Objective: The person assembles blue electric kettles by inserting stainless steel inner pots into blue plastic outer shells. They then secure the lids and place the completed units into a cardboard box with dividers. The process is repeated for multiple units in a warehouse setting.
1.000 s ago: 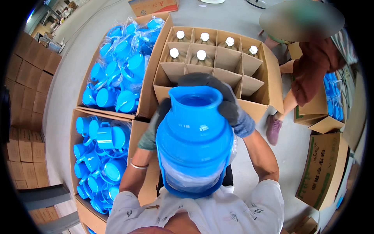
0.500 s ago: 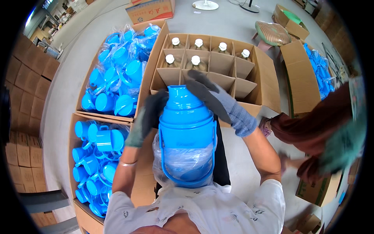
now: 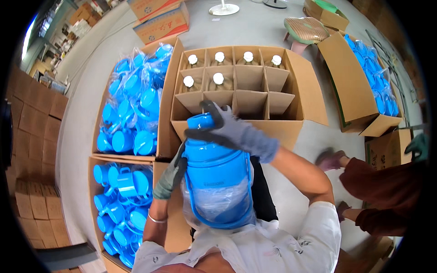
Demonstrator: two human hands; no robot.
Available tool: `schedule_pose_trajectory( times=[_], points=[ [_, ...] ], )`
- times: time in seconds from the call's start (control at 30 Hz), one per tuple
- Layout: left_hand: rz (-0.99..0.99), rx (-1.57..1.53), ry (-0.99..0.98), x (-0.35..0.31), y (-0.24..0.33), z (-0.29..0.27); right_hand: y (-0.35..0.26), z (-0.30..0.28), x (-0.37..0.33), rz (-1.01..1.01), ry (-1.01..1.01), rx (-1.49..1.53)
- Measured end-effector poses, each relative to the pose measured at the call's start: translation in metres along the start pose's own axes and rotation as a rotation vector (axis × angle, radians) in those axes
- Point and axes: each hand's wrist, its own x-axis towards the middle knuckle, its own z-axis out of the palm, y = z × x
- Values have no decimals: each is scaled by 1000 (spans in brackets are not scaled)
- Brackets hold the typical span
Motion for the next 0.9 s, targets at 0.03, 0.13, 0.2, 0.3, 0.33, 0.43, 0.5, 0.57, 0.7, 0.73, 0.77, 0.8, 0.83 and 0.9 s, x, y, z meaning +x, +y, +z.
schedule_pose_trajectory(
  times=[0.03, 0.13, 0.2, 0.3, 0.33, 0.43, 0.5, 0.57, 0.7, 0.73, 0.77, 0.8, 0.83, 0.9],
  points=[
    [0, 70, 11, -1, 18, 8, 12, 11, 9, 86, 102, 119],
    [121, 257, 116, 2, 45, 25, 27, 4, 29, 55, 23, 346],
    [205, 442, 211, 2, 39, 33, 59, 10, 38, -61, -62, 692],
    [364, 728, 283, 7, 48, 41, 74, 12, 56, -49, -246, 1072],
    [352, 799, 312, 10, 55, 45, 84, 22, 64, -80, -301, 1199],
    [359, 950, 382, 13, 69, 56, 89, 44, 82, -283, -428, 1519],
    [407, 834, 343, 17, 71, 45, 85, 40, 82, -213, -427, 1415],
    [428, 634, 266, 16, 68, 19, 65, 14, 68, -25, -393, 1194],
    [-13, -91, 146, 13, 21, -23, 31, -10, 53, -9, -155, 580],
    [22, -73, 124, 12, 20, -18, 41, 3, 59, -26, -135, 535],
    [66, -55, 108, 14, 28, -10, 55, 13, 69, -102, -185, 726],
    [104, 206, 132, 16, 42, -3, 71, 21, 78, -176, -235, 910],
    [140, 468, 159, 17, 53, 3, 84, 27, 86, -251, -288, 1096],
    [146, 625, 215, 18, 70, 18, 96, 38, 97, -285, -415, 1298]
  ],
)
